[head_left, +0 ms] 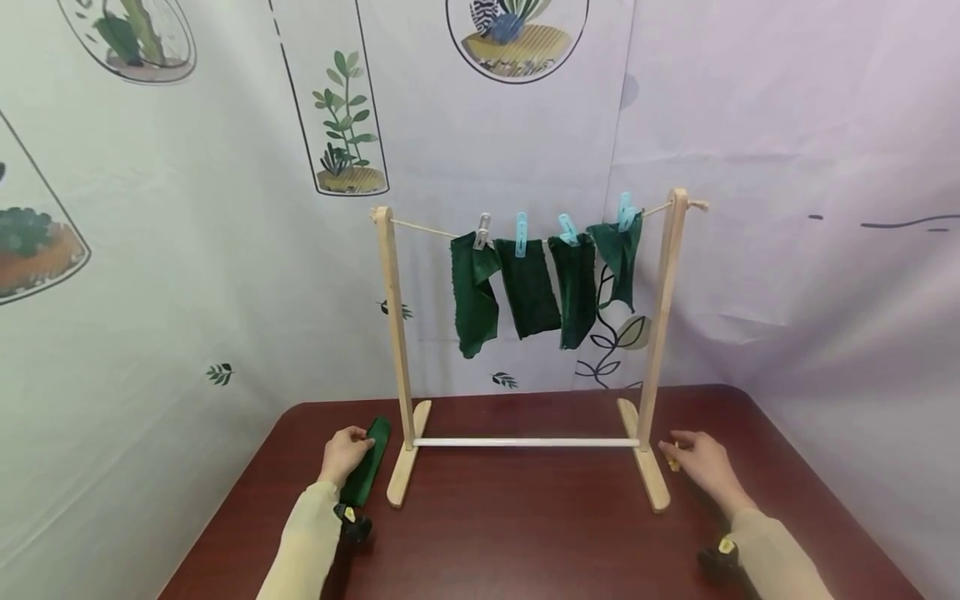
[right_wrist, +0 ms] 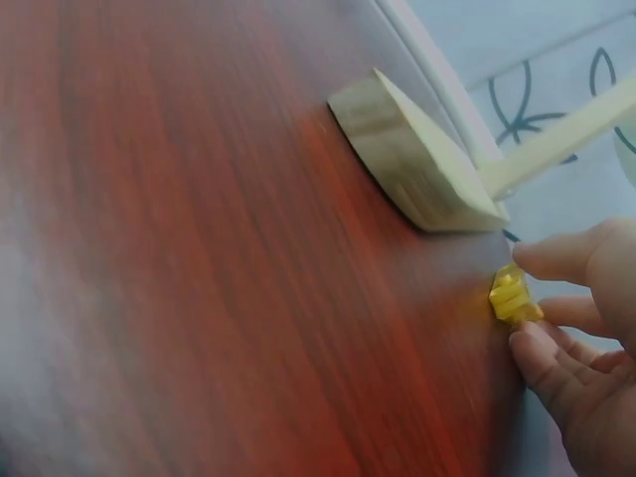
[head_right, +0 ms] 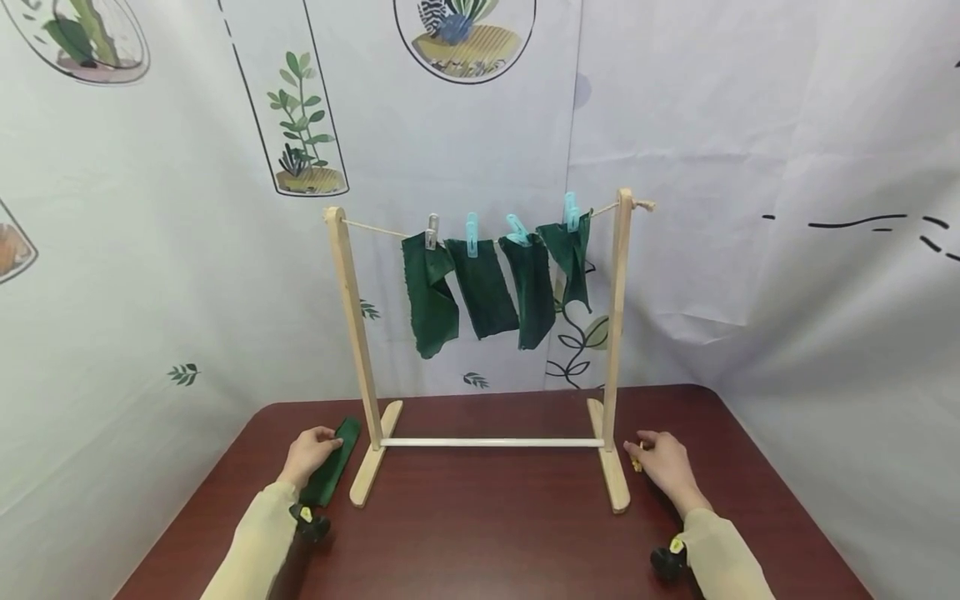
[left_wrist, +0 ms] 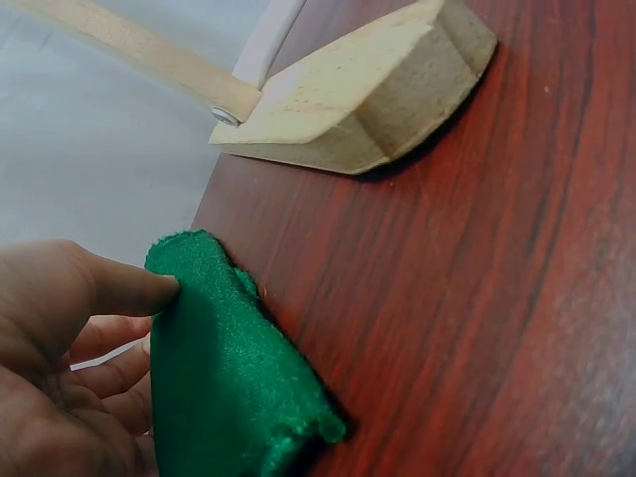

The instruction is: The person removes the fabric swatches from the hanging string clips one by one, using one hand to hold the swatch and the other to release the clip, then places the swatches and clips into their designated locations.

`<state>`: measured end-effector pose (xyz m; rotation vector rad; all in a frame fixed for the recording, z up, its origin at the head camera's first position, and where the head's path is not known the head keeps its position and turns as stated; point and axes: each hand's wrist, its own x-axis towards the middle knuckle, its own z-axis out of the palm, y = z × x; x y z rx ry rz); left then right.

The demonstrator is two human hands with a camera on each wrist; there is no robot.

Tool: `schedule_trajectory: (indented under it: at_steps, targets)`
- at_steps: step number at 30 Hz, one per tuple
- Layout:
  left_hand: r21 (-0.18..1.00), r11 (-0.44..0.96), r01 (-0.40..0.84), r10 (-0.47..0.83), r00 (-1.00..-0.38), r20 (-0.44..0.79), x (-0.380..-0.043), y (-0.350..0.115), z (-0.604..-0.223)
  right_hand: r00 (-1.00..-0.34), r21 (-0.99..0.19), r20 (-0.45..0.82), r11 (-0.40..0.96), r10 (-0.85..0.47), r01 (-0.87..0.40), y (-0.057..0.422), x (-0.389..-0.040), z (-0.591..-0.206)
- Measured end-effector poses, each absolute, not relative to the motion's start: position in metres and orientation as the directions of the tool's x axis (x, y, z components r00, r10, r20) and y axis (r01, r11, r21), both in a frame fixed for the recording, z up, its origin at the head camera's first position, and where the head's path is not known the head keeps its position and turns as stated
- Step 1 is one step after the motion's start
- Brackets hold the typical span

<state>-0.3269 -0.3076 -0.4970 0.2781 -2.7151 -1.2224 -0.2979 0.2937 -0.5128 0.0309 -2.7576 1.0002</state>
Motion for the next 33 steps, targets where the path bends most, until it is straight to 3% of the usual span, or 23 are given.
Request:
schedule_trajectory:
  at_steps: [16, 33]
  targets:
    - [0.757, 0.646, -0.094, -0.231, -0.970, 0.077, -0.3263, -0.2994, -0.4981, -0.988, -0.680, 0.147, 0.730, 0.043, -0.069, 0.2921, -0.2992, -0.5141]
    - [0.765, 0.636, -0.105, -0.224, -0.973, 0.053, -0.3286, -0.3090, -0.4999, -0.985, -0.681, 0.169, 0.725, 0.019, -0.103, 0.2849, -0.3055, -0.5160]
